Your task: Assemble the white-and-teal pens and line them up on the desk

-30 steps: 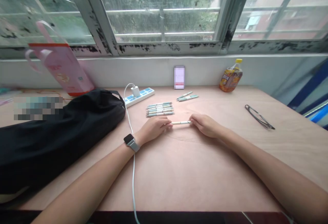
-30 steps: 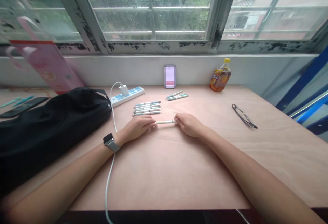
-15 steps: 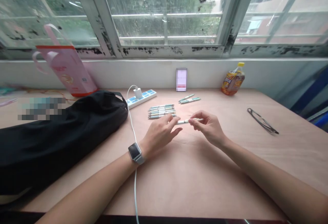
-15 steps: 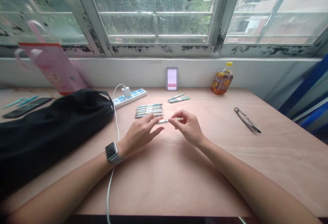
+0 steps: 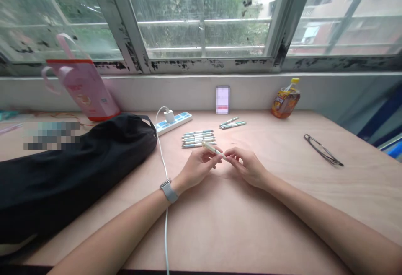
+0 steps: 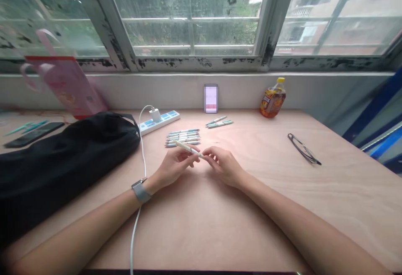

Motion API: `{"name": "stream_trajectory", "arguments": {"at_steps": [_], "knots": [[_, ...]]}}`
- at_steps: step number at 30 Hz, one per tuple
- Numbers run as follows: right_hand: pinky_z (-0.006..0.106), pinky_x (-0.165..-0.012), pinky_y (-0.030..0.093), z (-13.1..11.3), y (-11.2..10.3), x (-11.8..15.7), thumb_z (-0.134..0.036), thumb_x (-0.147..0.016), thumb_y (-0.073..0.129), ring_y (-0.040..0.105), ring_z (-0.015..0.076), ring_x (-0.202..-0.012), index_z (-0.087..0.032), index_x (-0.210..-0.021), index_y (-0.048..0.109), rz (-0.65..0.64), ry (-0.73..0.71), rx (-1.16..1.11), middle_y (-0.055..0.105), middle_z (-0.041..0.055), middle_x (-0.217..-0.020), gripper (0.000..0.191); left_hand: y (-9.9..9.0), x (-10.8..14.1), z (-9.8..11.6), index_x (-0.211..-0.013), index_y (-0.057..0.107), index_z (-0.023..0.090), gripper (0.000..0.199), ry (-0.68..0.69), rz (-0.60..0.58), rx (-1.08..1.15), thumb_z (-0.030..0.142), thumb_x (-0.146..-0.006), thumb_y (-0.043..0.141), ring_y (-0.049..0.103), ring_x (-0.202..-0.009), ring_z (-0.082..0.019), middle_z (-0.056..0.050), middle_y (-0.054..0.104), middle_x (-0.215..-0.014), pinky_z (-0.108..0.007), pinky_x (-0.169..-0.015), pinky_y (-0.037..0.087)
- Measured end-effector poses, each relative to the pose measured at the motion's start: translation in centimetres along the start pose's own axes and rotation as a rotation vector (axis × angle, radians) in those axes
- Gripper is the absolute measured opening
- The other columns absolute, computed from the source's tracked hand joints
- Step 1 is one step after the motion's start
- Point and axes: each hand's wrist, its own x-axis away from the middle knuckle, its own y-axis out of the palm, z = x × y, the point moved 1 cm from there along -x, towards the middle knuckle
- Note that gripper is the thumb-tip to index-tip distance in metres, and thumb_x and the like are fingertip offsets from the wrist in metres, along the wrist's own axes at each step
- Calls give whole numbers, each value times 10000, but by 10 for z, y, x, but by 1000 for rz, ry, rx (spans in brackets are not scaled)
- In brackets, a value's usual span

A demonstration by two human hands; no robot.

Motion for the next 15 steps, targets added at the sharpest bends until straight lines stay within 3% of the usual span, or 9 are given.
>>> {"name": "stream_trajectory", "arguments": {"at_steps": [6,9,12,15], "knots": [[278,-684,480,16,-6,-3,-172,-935,523,605,153,-762,-199,-977,707,-67,30,117,701,54,-908,191,-15,-8,-14,-974,718,136,335,-96,52,-32,447,-850,689,661,-784,-170,-86,711,-927,-236,-597,521],[280,-700,473,22,-6,-3,-132,-897,569,592,147,-739,-190,-929,710,-33,60,159,696,45,-877,155,-35,-15,-22,-1004,694,136,347,-88,207,-104,448,-883,607,646,-703,-152,-64,702,-855,-221,-534,468],[283,-709,466,27,-4,-8,-139,-871,628,589,151,-744,-191,-898,715,-12,73,201,688,43,-873,105,-59,-19,-25,-953,672,151,274,-6,330,-326,391,-900,550,601,-656,-130,-31,677,-798,-226,-554,442],[282,-712,465,33,3,-19,-153,-863,656,592,150,-739,-196,-874,723,4,56,221,683,42,-866,81,-75,-19,-23,-859,664,168,196,85,225,-667,323,-898,550,563,-646,-125,-13,653,-762,-247,-624,443]]}}
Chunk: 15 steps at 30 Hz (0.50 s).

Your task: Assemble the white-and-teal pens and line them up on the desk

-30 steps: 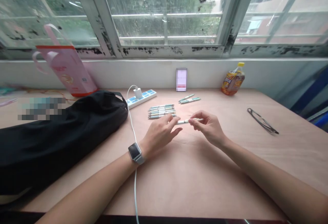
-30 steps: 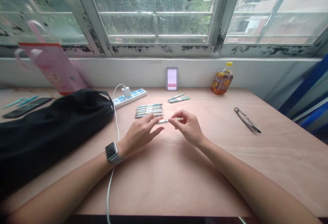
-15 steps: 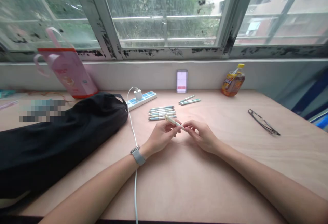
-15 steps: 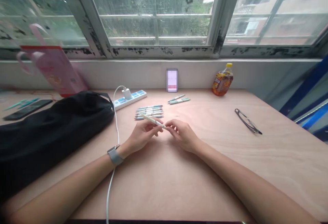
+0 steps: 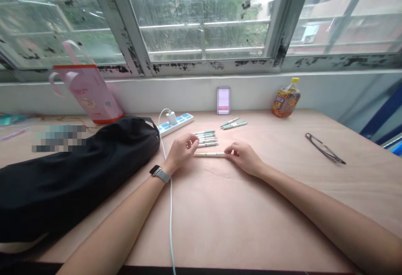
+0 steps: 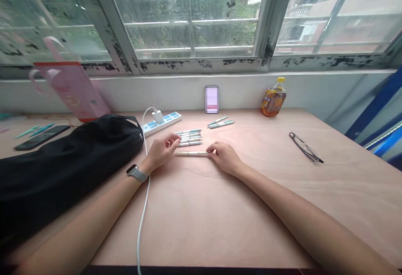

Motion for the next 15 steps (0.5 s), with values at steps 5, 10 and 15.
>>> {"name": "stream_trajectory", "arguments": {"at_steps": [5,10,15], "knots": [[277,-730,466,2,21,-28,-147,-850,657,595,145,-730,-198,-839,720,20,-34,18,679,33,-851,82,-5,1,-3,-874,674,185,132,226,-229,-338,269,-892,573,593,-780,-170,-47,647,-875,-275,-700,453],[296,-780,477,18,22,-54,-139,-814,622,608,184,-832,-198,-907,686,32,-69,165,685,48,-942,127,-1,-1,-8,-852,672,193,174,273,-298,-527,206,-932,519,593,-827,-188,-59,639,-893,-285,-724,447],[376,-873,464,75,-15,-72,-118,-832,509,564,279,-1039,-171,-1020,676,179,89,511,674,126,-1120,256,0,-3,-8,-826,665,188,181,218,-255,-606,210,-933,521,596,-832,-205,-75,647,-907,-303,-698,438]]}}
